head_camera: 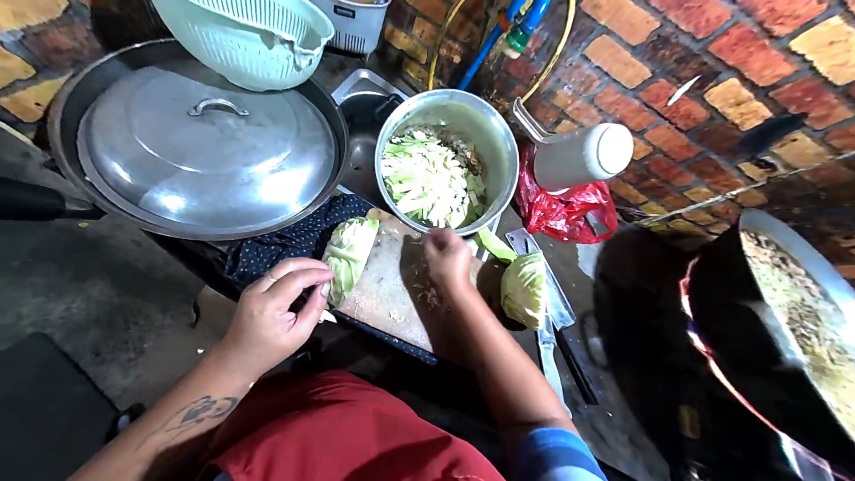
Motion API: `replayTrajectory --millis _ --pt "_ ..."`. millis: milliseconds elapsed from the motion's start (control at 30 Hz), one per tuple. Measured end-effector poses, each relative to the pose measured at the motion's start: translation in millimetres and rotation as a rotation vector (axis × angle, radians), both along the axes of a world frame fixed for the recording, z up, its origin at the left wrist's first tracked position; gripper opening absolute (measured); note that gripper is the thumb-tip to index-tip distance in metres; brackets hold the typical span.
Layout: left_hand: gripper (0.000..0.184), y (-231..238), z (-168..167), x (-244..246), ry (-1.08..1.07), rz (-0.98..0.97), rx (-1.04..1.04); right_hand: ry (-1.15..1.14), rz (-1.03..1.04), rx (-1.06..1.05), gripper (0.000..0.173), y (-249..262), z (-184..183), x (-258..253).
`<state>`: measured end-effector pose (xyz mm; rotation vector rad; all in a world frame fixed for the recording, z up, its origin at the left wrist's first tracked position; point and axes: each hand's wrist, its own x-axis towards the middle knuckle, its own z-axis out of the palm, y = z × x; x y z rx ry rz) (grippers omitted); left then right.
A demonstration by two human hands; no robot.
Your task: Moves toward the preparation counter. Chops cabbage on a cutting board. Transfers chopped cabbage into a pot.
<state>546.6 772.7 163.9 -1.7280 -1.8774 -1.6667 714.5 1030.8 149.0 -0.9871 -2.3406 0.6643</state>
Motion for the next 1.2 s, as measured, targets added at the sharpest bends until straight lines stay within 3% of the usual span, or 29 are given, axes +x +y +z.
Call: replayTrajectory --millis 100,167,233,333,400,500,667,733,833,1000,1100,1200 --pt "0.017 -9.9 -1.8 -12.4 0.005 0.054 -0.011 0.211 -0.141 -0.054 0.022 59.0 29.5 -33.9" --pt "0.018 -16.2 -2.1 -19.6 0.01 0.08 -0.01 0.136 -0.226 -0.062 0.028 96.2 34.7 -54.8" --pt "0.018 -22.6 -0.6 -27.3 0.027 0.092 -0.011 -0.1 -0.297 -0.194 0.052 123.4 31.3 -66.4" --pt "0.017 -30.3 -1.0 -38.2 0.038 0.115 -0.002 -0.336 -0.37 -0.399 0.102 136.5 13.4 -89.6" --pt "0.017 -33.9 -4.7 -45.0 0.03 0.129 -0.01 -0.48 -0.274 -0.406 0.113 128.1 1.4 -111.6" --pt "0.017 -35.6 -8.4 -56.1 0.016 0.14 -0.039 -0.75 -0.08 -0.311 0.111 135.5 -19.0 -133.2" --pt "0.016 -37.3 -12.1 -65.5 0.003 0.13 -0.056 -0.927 -0.183 -0.35 0.093 137.6 -10.5 -138.2" --pt "0.015 -36.9 -13.8 -68.4 -0.016 0.112 -0.068 -0.998 -0.127 -0.343 0.091 137.6 -17.8 -144.9" --pt "0.015 -33.2 -20.3 -69.6 -0.019 0.091 -0.081 -1.014 -0.149 -0.31 0.063 138.4 -13.3 -133.8" --pt "0.013 -26.7 -15.6 -69.6 -0.007 0.042 -0.065 -0.54 -0.321 -0.528 0.049 155.9 2.6 -118.2" --pt "0.015 -23.4 -20.2 -65.6 0.017 0.036 -0.085 -0.388 -0.37 -0.481 0.061 170.8 27.6 -117.7" --pt "0.016 -21.4 -19.2 -60.1 0.03 0.021 -0.111 -0.185 -0.381 -0.46 0.079 176.1 29.7 -129.8"
